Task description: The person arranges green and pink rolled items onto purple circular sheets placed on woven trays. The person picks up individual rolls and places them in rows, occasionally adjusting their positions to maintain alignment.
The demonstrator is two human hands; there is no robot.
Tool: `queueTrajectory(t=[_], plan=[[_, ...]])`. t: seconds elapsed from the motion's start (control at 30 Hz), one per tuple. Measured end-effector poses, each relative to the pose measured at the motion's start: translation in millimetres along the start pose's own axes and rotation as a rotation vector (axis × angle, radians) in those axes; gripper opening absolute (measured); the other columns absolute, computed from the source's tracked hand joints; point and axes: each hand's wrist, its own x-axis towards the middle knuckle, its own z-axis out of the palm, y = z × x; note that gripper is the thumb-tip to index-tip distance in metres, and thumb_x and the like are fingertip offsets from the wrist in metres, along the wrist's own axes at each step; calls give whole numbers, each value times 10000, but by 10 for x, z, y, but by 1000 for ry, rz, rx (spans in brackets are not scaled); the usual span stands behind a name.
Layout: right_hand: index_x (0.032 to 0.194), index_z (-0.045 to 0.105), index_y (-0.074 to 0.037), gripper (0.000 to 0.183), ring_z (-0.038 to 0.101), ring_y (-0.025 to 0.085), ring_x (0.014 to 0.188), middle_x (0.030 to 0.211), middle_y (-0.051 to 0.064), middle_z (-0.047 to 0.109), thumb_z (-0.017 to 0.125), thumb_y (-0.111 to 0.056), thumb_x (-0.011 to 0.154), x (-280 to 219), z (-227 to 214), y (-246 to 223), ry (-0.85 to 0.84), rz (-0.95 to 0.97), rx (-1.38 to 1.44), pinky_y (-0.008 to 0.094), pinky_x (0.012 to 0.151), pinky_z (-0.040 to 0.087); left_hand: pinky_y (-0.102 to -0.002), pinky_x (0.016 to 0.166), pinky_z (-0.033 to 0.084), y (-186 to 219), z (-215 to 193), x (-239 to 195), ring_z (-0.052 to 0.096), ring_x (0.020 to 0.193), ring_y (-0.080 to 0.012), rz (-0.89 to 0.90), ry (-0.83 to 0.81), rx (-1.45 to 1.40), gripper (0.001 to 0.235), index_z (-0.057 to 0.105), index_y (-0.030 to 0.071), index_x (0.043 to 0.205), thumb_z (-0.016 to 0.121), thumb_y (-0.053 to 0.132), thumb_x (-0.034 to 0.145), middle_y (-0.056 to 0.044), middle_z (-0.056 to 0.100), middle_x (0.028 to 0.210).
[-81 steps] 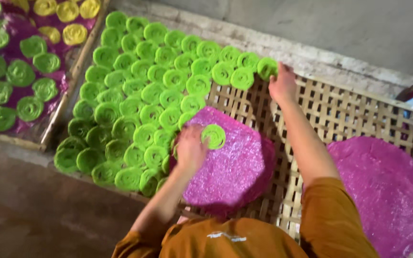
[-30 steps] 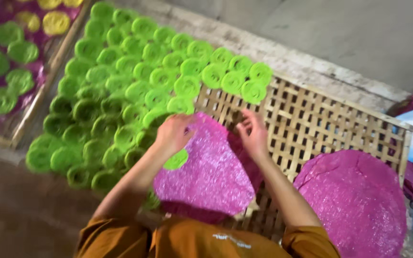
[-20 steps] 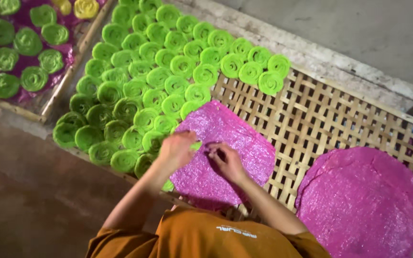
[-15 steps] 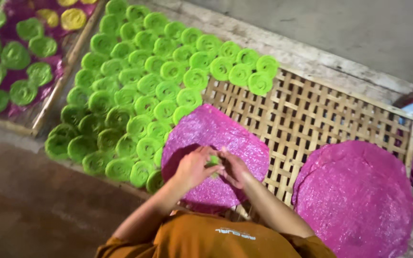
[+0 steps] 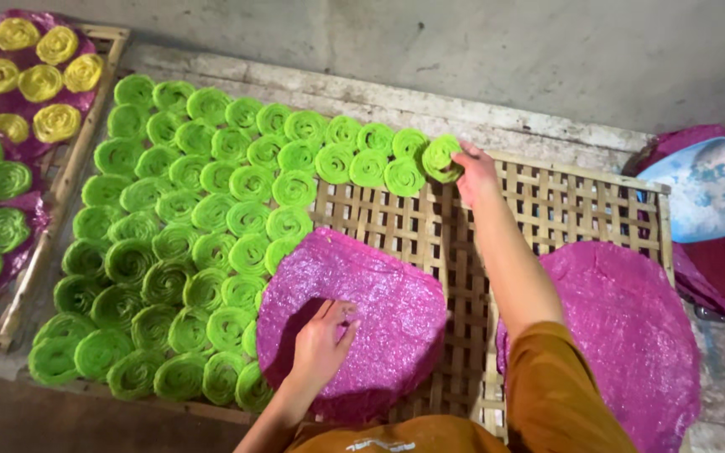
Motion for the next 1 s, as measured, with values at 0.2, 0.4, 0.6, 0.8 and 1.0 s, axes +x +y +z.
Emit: queueTrajectory(t=[0.2,0.4,0.6,0.8,1.0], plan=[[1274,685,-24,424,699,279,1064,1176,171,738,767,-13,859,177,83,153,106,-432,-830,389,934,551,-366,683,592,-123,-76,-106,759,826,-225,-147,-50,66,235,671,126,1123,703,200,902,-59,721,1013],[1300,638,-13,666,632,419,1063,1165,275,664,840,-135,677,-500,577,-252,315,-1019,-1590,487,901,552,-385,682,582,-139,-35,-231,743,830,-255,-97,-7,58,234,682,120,1106,718,175,881,-70,727,993],[1435,528,-12,722,493,503,1343,1464,278,486,750,-396,865,-2051,846,86,-234,-623,-1656,707,928,457,-395,719,585,-22,8,-333,748,882,-263,-36,-24,47,256,680,122,1122,717,161,872,-74,734,1032],[1072,636,-119,282,633,343,1132,1228,149,686,591,-388,1000,-2932,553,456,-242,-493,-1379,490,935,538,-418,737,582,214,122,-627,729,912,-309,59,-5,54,268,660,108,1129,712,150,869,-92,716,1044],[1222,584,-43,265,653,268,928,1066,150,642,565,-234,1040,-3360,-713,-525,111,-354,-1158,393,761,564,-463,728,559,344,365,-1077,693,912,-350,96,26,89,266,647,101,1117,702,173,867,-120,673,1044]])
